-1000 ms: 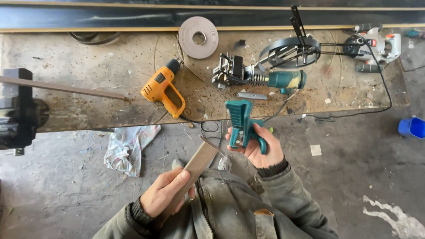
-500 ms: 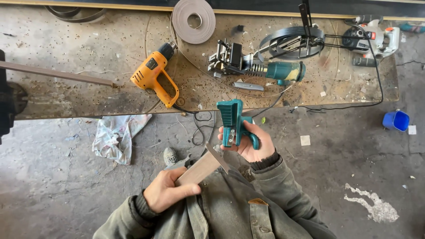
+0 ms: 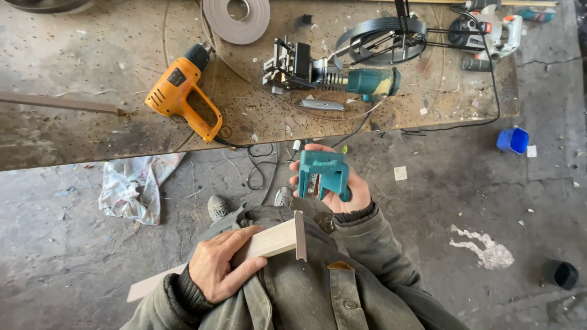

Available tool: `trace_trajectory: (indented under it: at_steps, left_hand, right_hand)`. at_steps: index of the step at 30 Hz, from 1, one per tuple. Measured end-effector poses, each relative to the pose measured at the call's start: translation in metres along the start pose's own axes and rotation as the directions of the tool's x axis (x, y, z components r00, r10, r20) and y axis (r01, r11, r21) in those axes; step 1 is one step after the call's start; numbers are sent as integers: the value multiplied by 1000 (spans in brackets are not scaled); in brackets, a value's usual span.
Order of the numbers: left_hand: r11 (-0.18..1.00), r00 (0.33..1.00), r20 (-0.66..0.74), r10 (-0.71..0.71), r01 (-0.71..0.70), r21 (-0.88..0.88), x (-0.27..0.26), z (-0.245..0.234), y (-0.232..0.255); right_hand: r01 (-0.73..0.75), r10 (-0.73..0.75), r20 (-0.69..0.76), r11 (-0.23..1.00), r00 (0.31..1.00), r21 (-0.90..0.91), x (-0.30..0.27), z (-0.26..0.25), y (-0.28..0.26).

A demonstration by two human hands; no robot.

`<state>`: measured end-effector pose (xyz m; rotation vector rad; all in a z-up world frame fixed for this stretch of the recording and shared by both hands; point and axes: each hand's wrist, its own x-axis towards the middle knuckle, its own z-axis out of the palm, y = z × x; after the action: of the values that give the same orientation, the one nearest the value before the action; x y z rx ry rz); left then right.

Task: The person walks from an indoor area to an outdoor workshop and plugs in a heat gun. They then use the heat gun to apply heat to a wooden block and a strip of edge banding. Finally, they use a hand plane and a knife to trim and smooth the applied edge banding.

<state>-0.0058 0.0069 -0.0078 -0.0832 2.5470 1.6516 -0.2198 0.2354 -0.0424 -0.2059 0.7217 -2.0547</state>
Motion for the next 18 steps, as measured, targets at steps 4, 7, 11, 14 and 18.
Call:
trace_trajectory:
  at_steps: [4,7,11,14,18]
  left_hand:
    - [996,996,35,83,-81,-35,8,-3,6]
    - [997,994,81,72,-70,-27,11,-3,6]
    - [998,989,141,36,-44,53,14,-1,6]
    - [994,989,144,40,-54,93,13,1,7]
    - [994,988,154,-8,-9,113,14,2,9]
  right_hand:
    - [-54,56,10,992,998,-114,-1,12,-10]
    - [-111,118,28,979,993,-174,2,23,-17]
    - [-170,191,71,958,979,-231,2,35,-23]
    - [-203,222,54,948,973,-246,1,46,-26]
    - [-226,247,42,933,968,-279,-1,50,-27]
